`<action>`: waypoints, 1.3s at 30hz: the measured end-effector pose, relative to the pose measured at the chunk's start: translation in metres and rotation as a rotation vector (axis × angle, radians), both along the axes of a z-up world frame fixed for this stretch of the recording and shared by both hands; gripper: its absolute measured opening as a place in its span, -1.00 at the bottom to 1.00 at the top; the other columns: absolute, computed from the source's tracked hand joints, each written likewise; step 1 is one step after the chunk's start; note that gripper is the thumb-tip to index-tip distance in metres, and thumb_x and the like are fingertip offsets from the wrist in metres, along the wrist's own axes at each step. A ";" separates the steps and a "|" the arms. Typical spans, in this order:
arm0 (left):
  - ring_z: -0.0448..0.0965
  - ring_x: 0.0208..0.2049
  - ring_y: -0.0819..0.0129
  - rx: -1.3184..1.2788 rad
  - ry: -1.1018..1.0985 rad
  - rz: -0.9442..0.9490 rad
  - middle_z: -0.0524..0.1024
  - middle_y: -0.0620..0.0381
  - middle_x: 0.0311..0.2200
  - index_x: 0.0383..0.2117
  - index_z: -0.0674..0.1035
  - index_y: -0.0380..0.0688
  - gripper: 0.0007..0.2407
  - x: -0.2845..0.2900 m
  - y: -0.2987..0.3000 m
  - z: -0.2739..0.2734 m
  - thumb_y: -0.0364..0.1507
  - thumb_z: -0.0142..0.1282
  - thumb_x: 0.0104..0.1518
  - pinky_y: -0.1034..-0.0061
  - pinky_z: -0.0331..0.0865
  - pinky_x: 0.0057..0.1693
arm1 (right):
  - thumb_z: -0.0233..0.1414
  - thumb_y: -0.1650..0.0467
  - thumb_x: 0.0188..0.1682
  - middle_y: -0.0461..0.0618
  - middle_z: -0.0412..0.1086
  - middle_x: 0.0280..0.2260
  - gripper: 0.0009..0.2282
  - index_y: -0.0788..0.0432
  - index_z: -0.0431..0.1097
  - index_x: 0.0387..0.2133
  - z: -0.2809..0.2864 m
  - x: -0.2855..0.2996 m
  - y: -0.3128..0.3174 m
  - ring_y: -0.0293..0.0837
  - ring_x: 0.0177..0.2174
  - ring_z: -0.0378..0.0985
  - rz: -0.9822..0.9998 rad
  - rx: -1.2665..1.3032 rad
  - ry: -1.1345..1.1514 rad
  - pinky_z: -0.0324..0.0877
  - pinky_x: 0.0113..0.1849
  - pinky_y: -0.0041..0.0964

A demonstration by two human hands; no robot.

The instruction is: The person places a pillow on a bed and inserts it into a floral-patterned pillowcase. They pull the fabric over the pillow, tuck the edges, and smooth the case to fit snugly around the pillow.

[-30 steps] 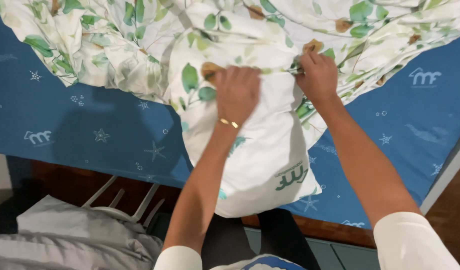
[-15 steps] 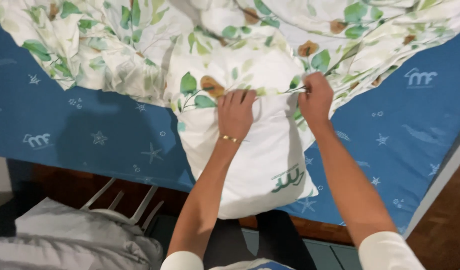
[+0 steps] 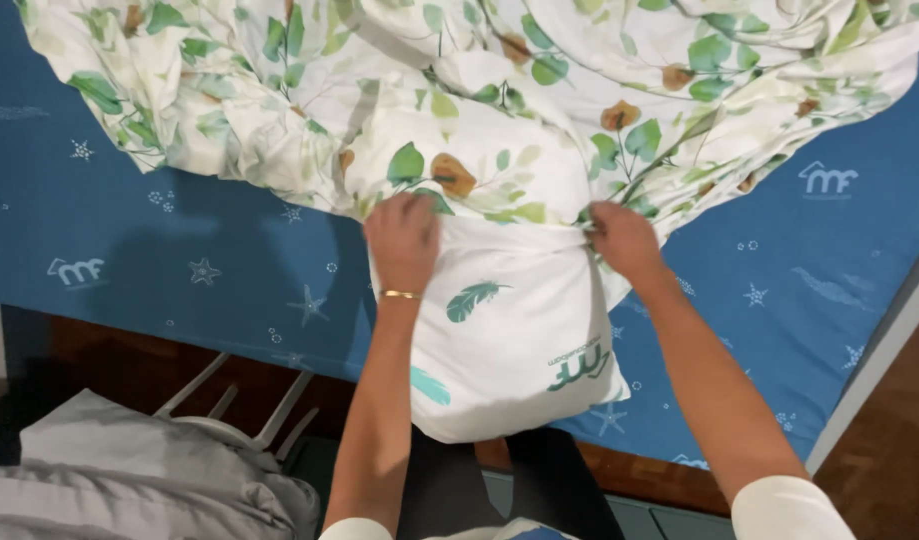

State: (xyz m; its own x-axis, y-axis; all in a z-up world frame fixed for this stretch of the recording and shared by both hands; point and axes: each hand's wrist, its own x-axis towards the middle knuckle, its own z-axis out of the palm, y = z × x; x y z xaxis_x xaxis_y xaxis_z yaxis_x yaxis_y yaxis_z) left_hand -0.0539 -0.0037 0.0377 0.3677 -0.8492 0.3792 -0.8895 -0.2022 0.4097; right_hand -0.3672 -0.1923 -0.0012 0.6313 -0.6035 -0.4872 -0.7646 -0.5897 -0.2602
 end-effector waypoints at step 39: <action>0.59 -0.17 0.03 0.088 0.415 0.295 0.50 0.08 -0.27 -0.24 0.61 -0.03 -0.90 -0.031 0.094 -0.043 -0.39 0.04 0.31 0.26 0.46 -0.02 | -0.08 0.21 0.15 0.16 0.54 -0.25 -0.76 0.06 0.44 -0.17 -0.009 0.000 0.043 0.21 -0.17 0.62 -0.225 -0.014 0.086 0.50 -0.11 0.12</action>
State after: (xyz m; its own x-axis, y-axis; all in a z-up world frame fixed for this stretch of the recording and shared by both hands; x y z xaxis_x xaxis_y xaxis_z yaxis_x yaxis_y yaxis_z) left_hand -0.0845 0.0901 -0.0054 0.7007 -0.7087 0.0821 -0.5552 -0.4694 0.6865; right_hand -0.3674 -0.1490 -0.0101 0.4366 -0.7314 -0.5238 -0.8961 -0.4053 -0.1808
